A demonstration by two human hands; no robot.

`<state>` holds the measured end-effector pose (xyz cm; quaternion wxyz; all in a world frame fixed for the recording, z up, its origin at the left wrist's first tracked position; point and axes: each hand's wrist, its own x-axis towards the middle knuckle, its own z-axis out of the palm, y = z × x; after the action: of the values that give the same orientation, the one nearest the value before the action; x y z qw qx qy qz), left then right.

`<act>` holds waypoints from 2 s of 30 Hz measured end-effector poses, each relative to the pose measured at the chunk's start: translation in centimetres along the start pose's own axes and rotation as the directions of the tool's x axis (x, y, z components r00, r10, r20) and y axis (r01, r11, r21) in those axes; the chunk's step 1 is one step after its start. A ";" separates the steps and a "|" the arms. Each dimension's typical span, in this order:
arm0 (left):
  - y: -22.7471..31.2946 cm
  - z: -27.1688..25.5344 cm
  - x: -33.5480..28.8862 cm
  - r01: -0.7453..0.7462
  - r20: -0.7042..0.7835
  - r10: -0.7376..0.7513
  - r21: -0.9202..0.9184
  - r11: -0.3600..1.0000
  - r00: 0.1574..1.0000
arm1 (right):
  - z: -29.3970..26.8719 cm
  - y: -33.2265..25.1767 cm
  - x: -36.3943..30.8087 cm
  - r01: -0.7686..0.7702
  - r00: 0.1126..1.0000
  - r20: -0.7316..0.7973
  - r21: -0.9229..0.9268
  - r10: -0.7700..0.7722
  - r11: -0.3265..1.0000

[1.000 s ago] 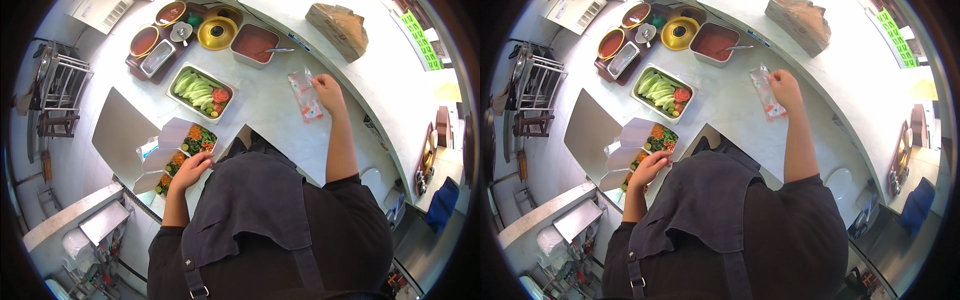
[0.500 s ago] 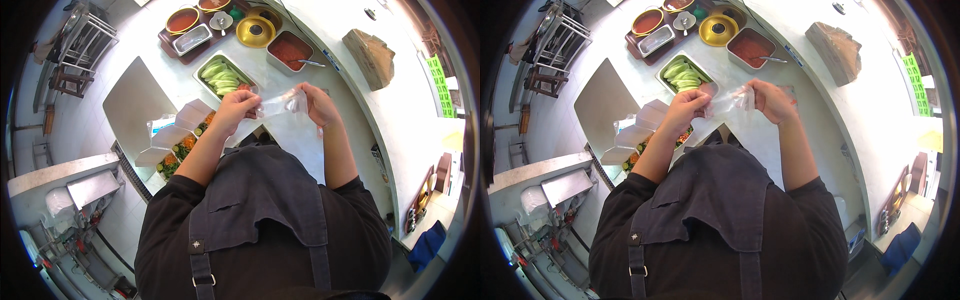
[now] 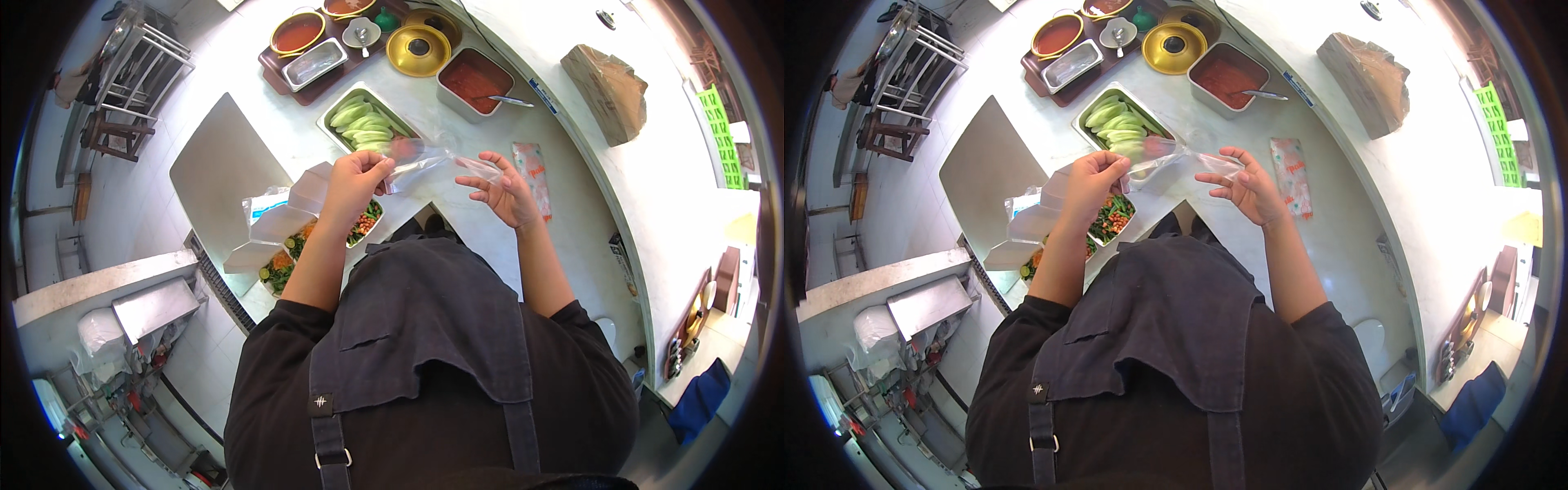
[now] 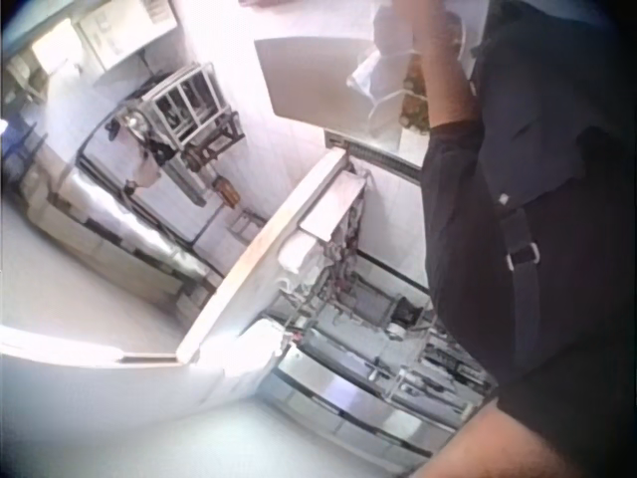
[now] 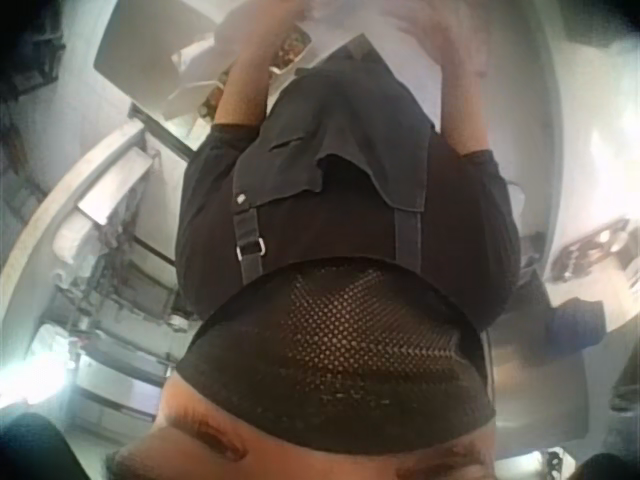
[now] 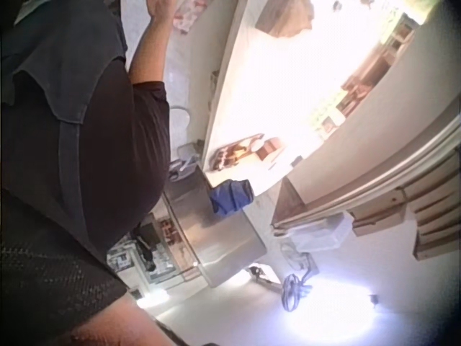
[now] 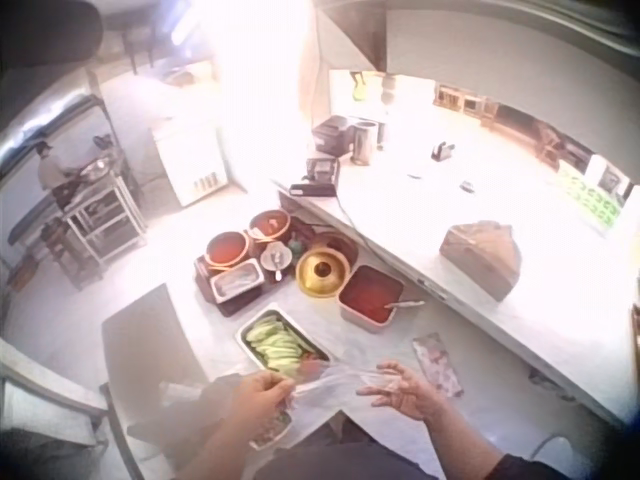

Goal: The person assembles three white takeout boxes with various food items. They layer green vegetables, bean sprouts, and a red sauce into the boxes, then add sliced cucumbers and tomatoes. Finally, they prepare a small plastic bag with red sauce using a ladle.

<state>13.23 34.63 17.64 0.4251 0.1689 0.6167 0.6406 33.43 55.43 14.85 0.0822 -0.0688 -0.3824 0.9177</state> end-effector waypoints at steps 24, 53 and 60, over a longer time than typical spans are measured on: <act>-0.4 4.9 -1.6 -0.083 0.233 0.045 0.156 0.984 0.971 | 4.4 0.2 1.6 -0.068 0.932 -0.283 -0.749 -0.226 0.659; -5.9 4.5 1.3 0.078 0.121 -0.046 -0.277 0.958 0.992 | 5.9 6.9 5.3 -0.016 0.760 -0.601 -0.397 -0.247 0.917; -6.2 3.2 2.6 0.346 0.266 -0.224 -0.640 0.686 0.938 | 4.7 6.2 4.3 -0.038 0.882 -0.460 0.140 0.099 0.989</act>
<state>16.21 37.92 11.60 0.6016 -0.0427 0.3214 0.7301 27.69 48.79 13.39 0.1431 -0.2951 -0.2899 0.8991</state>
